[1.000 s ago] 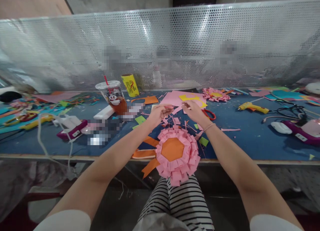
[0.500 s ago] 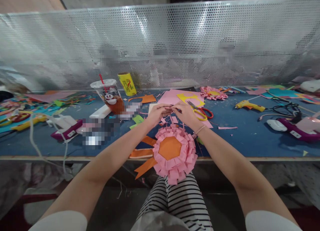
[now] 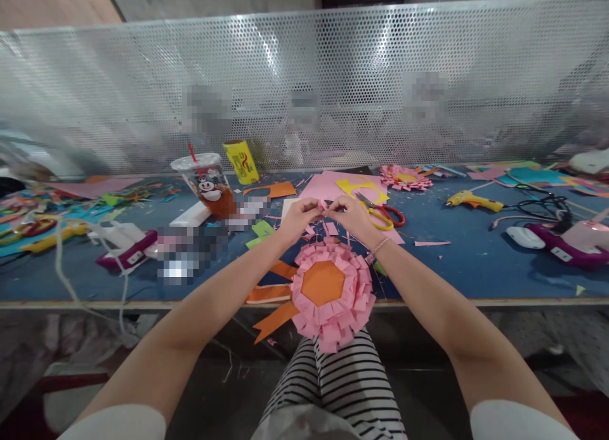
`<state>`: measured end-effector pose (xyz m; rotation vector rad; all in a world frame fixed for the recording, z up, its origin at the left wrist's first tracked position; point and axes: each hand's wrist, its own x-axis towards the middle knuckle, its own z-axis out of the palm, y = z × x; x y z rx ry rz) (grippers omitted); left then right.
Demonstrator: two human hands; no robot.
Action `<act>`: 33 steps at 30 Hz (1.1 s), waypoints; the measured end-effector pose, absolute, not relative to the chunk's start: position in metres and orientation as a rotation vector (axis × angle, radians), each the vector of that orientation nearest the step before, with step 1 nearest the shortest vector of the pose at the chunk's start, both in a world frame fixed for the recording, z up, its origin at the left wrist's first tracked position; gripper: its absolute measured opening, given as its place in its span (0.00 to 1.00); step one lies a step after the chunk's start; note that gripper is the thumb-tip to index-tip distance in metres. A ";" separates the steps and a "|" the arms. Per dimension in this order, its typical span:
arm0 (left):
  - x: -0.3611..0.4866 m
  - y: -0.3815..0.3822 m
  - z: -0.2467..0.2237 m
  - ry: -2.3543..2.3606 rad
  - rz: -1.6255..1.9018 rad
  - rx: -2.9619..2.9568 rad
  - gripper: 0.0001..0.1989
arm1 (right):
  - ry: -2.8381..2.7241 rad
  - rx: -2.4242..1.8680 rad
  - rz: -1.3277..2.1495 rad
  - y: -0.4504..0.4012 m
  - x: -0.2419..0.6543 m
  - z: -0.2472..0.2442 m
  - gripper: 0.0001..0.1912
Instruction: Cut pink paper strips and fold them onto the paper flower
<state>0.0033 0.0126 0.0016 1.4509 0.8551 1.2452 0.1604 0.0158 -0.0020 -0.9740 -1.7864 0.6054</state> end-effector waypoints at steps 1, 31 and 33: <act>0.003 0.013 0.001 0.860 1.252 1.442 0.07 | -1.786 -0.966 0.630 0.016 0.160 -0.003 0.10; 0.001 0.012 0.004 0.880 1.340 1.278 0.10 | -1.465 -0.846 1.046 0.020 0.160 -0.006 0.09; 0.001 0.012 0.005 0.910 1.334 1.297 0.08 | -1.428 -0.851 1.053 0.021 0.159 -0.006 0.09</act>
